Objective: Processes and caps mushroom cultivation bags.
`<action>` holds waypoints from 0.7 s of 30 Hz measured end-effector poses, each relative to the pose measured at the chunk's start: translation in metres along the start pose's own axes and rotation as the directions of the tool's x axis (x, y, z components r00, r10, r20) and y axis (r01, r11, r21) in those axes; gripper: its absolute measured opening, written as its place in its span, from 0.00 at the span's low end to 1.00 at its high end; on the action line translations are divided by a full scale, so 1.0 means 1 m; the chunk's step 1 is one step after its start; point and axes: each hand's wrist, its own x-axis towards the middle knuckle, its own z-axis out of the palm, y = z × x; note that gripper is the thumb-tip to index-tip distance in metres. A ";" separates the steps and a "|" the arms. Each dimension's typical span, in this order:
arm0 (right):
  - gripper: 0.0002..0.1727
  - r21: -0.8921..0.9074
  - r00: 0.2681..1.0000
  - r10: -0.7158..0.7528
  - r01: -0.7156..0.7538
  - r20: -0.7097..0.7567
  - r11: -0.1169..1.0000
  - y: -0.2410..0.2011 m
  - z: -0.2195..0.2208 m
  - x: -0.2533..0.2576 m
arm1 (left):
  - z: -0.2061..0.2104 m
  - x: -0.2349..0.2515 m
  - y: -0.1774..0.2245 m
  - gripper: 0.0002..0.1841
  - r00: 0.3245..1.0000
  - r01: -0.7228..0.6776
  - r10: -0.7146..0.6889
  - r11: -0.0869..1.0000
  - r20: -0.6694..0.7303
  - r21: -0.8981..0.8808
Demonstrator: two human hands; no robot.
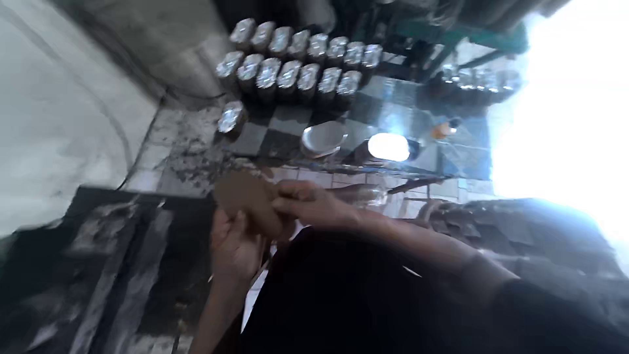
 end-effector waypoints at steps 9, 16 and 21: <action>0.08 -0.040 0.903 -0.422 0.426 0.083 0.904 0.045 -0.103 -0.074 | 0.108 0.002 -0.110 0.39 0.953 0.238 -0.187 0.949 0.240 -0.206; 0.15 -0.422 0.825 0.374 -0.545 -0.424 0.724 0.207 -0.236 -0.279 | 0.171 0.064 -0.339 0.34 0.690 -0.222 -0.637 0.266 0.344 0.938; 0.20 -0.264 0.368 0.787 -0.927 -0.495 0.268 0.232 -0.252 -0.460 | 0.196 0.097 -0.419 0.31 0.783 -0.367 -0.509 0.087 0.358 0.926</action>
